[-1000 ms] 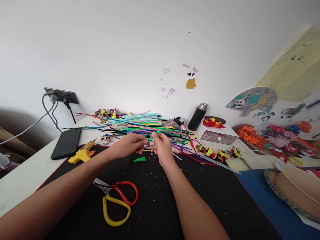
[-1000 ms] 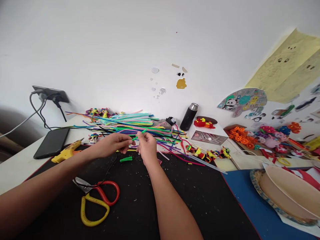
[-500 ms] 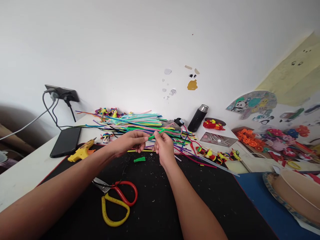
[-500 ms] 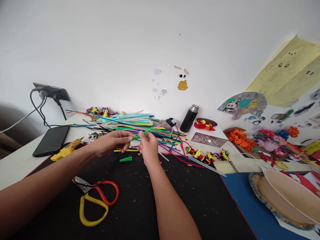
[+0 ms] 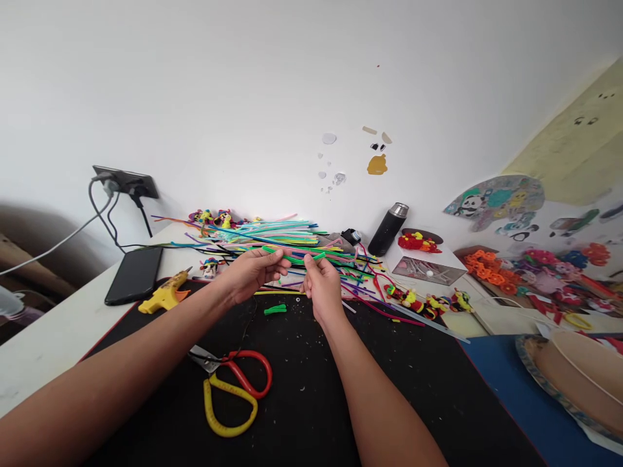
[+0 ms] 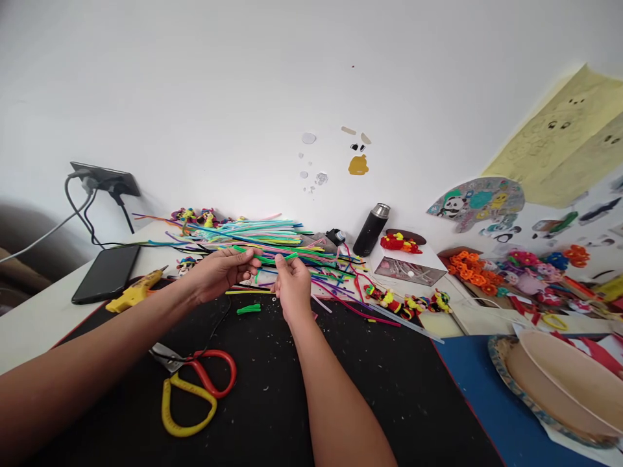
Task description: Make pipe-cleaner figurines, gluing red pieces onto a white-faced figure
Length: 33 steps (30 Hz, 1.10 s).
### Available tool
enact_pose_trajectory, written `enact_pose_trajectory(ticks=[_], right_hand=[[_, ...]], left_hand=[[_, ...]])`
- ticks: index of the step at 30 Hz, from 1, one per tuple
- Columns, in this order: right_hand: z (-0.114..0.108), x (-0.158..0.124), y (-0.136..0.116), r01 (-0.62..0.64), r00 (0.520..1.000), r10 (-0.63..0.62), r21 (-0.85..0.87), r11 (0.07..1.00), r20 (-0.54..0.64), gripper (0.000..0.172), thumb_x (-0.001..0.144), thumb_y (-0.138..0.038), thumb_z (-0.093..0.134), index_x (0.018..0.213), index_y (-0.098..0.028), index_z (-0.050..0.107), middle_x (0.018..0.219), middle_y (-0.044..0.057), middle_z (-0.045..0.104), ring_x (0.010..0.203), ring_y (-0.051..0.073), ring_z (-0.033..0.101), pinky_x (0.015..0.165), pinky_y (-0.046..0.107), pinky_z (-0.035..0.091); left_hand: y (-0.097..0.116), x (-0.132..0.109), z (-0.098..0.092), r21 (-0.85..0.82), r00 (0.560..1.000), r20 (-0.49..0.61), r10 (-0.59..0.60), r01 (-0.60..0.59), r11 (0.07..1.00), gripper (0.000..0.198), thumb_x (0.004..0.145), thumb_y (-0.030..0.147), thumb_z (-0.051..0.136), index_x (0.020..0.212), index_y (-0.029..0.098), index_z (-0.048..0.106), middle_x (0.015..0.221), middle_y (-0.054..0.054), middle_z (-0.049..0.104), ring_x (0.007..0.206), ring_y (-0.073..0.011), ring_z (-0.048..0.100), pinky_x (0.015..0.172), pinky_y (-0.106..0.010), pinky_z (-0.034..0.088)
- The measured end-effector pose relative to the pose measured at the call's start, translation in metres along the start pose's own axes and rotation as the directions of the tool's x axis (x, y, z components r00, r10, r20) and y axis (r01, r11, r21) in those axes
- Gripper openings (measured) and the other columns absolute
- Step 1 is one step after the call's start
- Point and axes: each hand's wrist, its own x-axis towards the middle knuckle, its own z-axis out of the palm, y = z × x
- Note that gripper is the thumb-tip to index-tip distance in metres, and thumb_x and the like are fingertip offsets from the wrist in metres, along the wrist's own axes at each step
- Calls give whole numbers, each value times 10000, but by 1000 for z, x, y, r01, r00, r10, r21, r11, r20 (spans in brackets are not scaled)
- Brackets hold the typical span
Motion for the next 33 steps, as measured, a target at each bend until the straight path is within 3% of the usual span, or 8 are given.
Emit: enact_pose_trajectory(ticks=[4, 10, 14, 21, 26, 33], right_hand=[[2, -1, -1, -2, 1000, 2, 11, 1000, 29, 539, 795, -589, 867, 668, -240, 475, 420, -125, 439, 316, 64, 355, 404, 227, 434], [5, -4, -3, -36, 993, 36, -3, 999, 110, 433, 788, -581, 865, 888, -210, 666, 461, -121, 505, 308, 65, 336, 376, 228, 406], [6, -5, -3, -21, 989, 27, -41, 999, 143, 462, 807, -578, 848, 693, -208, 595, 465, -95, 499, 322, 59, 365, 382, 229, 386], [5, -4, -1, -16, 999, 17, -27, 1000, 47, 506, 793, -565, 865, 658, -230, 511, 461, -97, 511, 317, 63, 379, 381, 228, 420], [4, -4, -1, -17, 1000, 18, -35, 999, 19, 520, 775, -566, 877, 626, -232, 506, 427, -100, 476, 319, 70, 378, 391, 234, 435], [5, -4, -2, -11, 999, 13, -48, 999, 29, 542, 787, -583, 860, 582, -231, 502, 416, -96, 447, 322, 73, 375, 405, 244, 443]], left_hand=[[1, -1, 2, -12, 998, -47, 32, -33, 999, 156, 977, 95, 717, 834, 84, 779, 702, -74, 771, 591, -128, 712, 564, -186, 565], [3, -2, 4, -42, 993, -110, 31, -35, 999, 301, 1046, 58, 578, 822, 102, 775, 704, -66, 777, 586, -104, 715, 557, -158, 561], [2, -2, 6, -51, 994, -109, 13, -19, 998, 321, 1059, 64, 555, 840, 105, 786, 721, -69, 787, 584, -104, 720, 562, -164, 579], [-3, 0, 3, -16, 998, -57, -17, 16, 1000, 174, 965, 41, 702, 824, 80, 797, 726, -98, 790, 595, -124, 726, 572, -175, 595], [-4, 1, 1, -16, 999, -5, 52, -52, 999, 43, 876, 61, 816, 837, 78, 814, 745, -91, 788, 623, -122, 711, 569, -166, 580], [-6, 5, -3, 1, 992, 22, 125, -125, 992, 99, 768, 83, 908, 788, 91, 811, 765, -92, 786, 656, -117, 697, 604, -164, 581]])
